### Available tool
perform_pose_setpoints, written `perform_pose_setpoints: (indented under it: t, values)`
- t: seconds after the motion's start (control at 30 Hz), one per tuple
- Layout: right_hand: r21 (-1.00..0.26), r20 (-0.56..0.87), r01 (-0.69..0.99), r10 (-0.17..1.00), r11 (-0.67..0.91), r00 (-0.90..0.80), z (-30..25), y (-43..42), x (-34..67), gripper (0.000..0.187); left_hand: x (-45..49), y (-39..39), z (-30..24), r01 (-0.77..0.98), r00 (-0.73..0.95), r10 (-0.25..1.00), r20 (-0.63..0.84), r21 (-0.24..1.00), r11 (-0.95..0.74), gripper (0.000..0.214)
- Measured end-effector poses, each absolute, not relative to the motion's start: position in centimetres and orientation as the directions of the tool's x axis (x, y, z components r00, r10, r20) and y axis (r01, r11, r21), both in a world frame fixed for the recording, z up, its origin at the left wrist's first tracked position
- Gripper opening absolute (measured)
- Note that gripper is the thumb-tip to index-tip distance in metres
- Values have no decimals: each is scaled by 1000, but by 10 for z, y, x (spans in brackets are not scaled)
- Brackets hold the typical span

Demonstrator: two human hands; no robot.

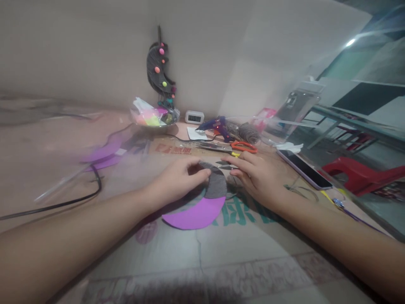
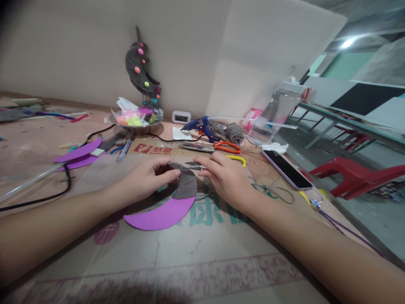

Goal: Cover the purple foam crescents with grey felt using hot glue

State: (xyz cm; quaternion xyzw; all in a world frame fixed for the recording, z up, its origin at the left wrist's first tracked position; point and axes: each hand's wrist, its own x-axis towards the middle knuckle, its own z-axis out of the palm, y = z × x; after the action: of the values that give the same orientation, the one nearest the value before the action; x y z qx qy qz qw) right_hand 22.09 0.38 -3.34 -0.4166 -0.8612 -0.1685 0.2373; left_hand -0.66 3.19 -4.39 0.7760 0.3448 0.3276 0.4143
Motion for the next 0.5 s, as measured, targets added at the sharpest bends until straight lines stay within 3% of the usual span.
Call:
perform_pose_setpoints:
  t: [0.23,0.5]
  values:
    - [160,561,778,593,608,-578,-35,6,220,33,-7,33,-45,318,550,803,228,832,-455,22]
    - [152,543,775,603,614,-584,-37,6,221,33,-7,33,-47,340,557,798,232,812,-474,24]
